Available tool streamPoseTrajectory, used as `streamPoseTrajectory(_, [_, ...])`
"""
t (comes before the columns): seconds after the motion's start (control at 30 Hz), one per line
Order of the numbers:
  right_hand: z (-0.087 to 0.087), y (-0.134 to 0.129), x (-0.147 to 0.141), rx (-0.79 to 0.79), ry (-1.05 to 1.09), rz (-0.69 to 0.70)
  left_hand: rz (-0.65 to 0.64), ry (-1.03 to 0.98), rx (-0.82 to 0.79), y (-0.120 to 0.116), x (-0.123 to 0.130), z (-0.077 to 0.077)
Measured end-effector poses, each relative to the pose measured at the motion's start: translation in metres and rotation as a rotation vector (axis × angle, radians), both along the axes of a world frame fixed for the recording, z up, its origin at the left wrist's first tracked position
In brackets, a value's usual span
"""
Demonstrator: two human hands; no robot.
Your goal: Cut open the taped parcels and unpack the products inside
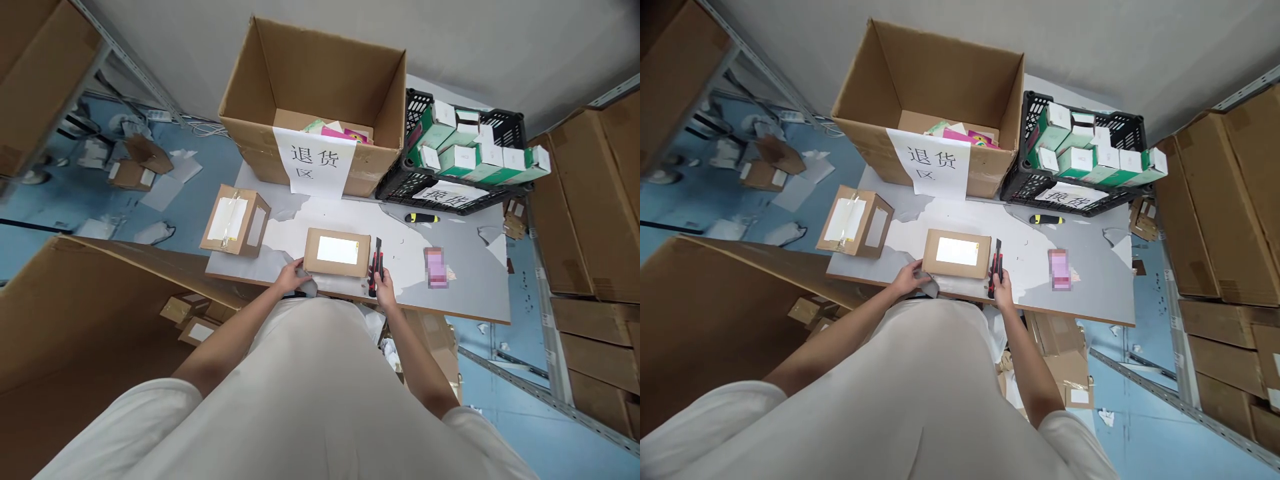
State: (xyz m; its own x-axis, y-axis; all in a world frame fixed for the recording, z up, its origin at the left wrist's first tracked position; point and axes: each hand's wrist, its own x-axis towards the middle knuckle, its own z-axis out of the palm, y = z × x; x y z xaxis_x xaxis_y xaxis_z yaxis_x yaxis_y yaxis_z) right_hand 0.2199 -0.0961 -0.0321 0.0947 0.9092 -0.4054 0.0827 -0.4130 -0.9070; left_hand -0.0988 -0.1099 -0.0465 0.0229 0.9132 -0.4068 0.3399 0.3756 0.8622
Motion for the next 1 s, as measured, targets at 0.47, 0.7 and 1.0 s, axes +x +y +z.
streamPoseTrajectory(0.47, [0.04,0.04,-0.008,0.203,-0.138,0.095,0.187,0.087,0.246,0.03,0.013,0.033])
streamPoseTrajectory(0.7, [0.05,0.053,-0.014,0.279,-0.451,0.167,0.175,0.373,0.47,0.025,0.021,0.03])
streamPoseTrajectory(1.0, [0.127,0.089,-0.069,0.415,-1.008,1.172,-0.38,0.574,0.782,0.022,0.032,0.033])
